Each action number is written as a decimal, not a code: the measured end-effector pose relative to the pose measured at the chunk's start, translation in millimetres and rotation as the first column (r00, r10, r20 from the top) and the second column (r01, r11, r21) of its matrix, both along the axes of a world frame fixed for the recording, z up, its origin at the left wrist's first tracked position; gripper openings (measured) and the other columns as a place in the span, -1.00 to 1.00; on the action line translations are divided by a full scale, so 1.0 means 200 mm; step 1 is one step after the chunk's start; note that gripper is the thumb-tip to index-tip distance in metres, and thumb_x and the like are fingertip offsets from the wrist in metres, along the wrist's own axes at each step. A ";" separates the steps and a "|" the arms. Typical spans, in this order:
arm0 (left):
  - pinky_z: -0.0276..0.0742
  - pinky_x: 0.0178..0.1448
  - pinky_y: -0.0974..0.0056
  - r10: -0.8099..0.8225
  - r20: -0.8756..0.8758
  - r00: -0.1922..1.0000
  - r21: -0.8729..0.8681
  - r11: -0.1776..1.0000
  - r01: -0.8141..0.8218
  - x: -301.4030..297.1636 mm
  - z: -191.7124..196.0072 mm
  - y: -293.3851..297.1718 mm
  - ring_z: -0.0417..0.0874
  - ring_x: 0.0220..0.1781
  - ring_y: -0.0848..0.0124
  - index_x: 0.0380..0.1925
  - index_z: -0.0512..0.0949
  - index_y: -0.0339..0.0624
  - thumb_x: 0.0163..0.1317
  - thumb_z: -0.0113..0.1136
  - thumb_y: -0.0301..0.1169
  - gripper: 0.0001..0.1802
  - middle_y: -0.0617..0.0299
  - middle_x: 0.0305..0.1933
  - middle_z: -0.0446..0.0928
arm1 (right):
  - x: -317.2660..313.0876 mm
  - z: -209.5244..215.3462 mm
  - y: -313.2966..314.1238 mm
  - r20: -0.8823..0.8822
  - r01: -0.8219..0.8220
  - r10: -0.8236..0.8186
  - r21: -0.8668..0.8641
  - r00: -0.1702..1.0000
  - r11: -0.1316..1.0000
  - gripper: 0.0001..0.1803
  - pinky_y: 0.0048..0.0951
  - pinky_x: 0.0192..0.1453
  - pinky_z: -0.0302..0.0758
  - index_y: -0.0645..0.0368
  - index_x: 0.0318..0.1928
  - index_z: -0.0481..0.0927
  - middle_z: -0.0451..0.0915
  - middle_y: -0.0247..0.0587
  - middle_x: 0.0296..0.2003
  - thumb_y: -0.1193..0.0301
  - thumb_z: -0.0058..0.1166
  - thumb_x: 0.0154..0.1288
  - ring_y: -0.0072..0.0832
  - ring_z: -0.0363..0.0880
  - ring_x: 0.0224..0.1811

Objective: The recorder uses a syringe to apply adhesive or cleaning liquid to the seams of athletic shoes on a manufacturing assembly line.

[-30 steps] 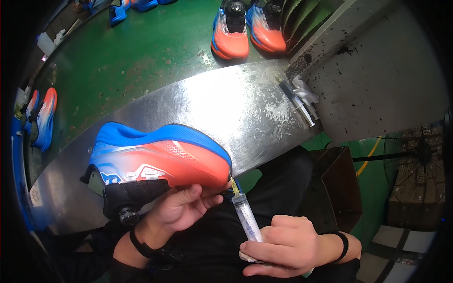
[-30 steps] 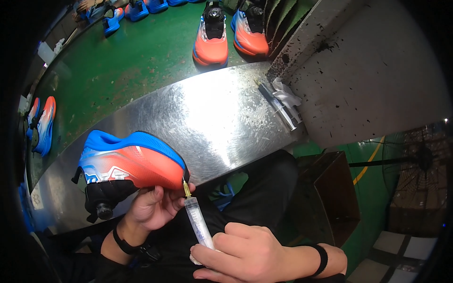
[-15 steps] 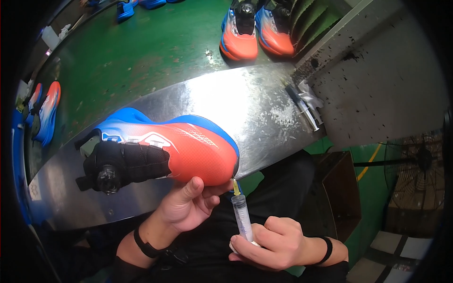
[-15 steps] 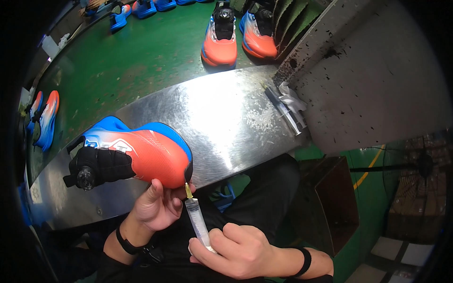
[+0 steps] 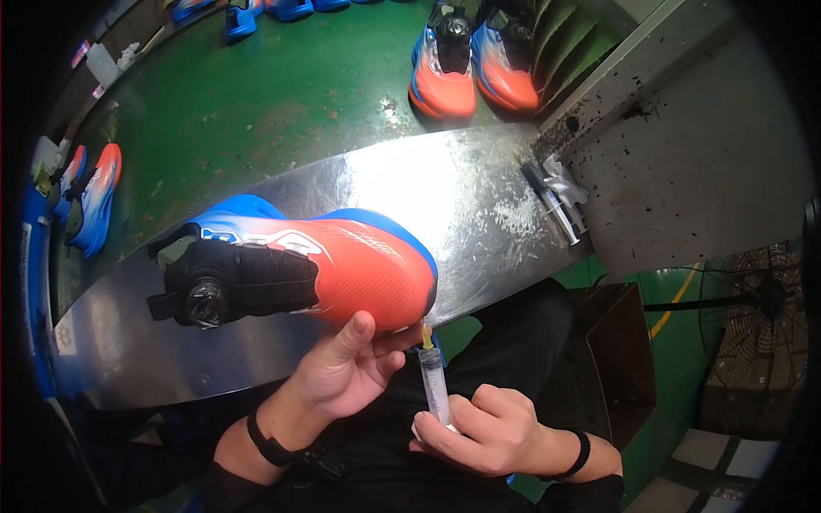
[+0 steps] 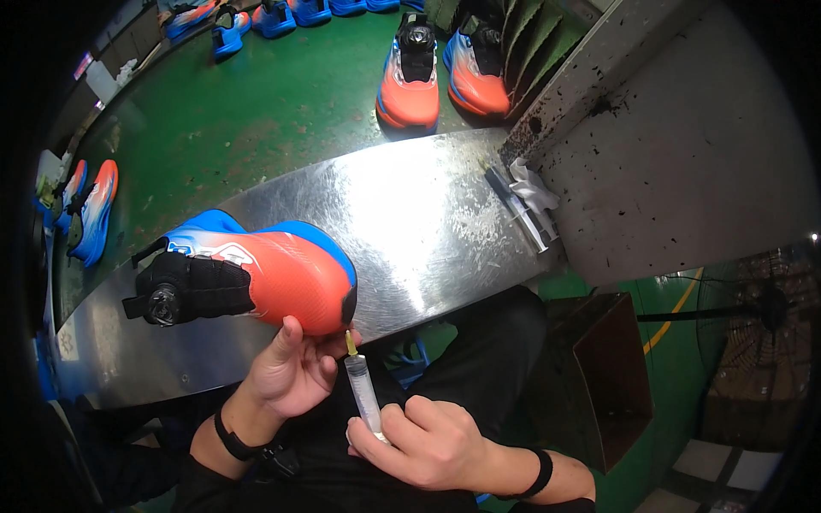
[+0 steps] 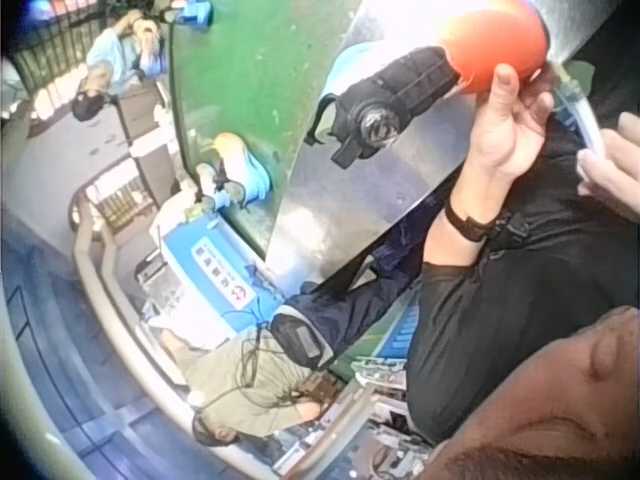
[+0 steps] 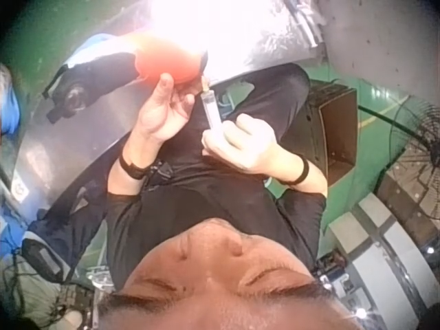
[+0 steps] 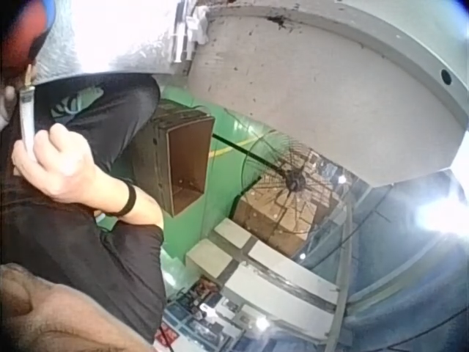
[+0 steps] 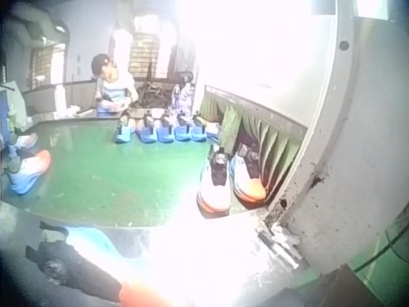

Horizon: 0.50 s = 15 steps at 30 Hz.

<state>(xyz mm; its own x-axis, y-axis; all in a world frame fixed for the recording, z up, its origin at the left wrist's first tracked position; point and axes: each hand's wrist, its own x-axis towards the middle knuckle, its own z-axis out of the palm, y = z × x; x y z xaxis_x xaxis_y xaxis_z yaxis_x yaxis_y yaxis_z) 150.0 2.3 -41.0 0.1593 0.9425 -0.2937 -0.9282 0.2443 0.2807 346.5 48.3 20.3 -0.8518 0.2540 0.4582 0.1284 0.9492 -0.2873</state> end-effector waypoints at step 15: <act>0.41 0.24 0.08 0.143 -0.085 0.986 -0.147 0.977 -0.154 -0.21 0.10 -0.58 0.46 0.19 0.07 0.25 0.19 -0.27 0.03 0.21 -0.47 -0.27 -0.05 0.15 0.42 | -0.01 -0.15 0.38 0.017 0.194 -0.194 -0.044 0.981 0.980 -0.45 -0.31 -0.18 0.27 0.14 -0.09 0.51 0.53 -0.25 -0.29 0.31 0.38 -0.17 -0.26 0.32 -0.33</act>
<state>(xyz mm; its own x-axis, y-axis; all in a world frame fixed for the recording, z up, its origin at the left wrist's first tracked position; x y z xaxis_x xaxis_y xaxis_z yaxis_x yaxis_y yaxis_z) 107.2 -113.3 -21.7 -0.0066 0.8973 -0.4414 -0.9356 0.1503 0.3195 344.6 124.0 -9.7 -0.7899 0.4354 0.4319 0.3129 0.8918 -0.3267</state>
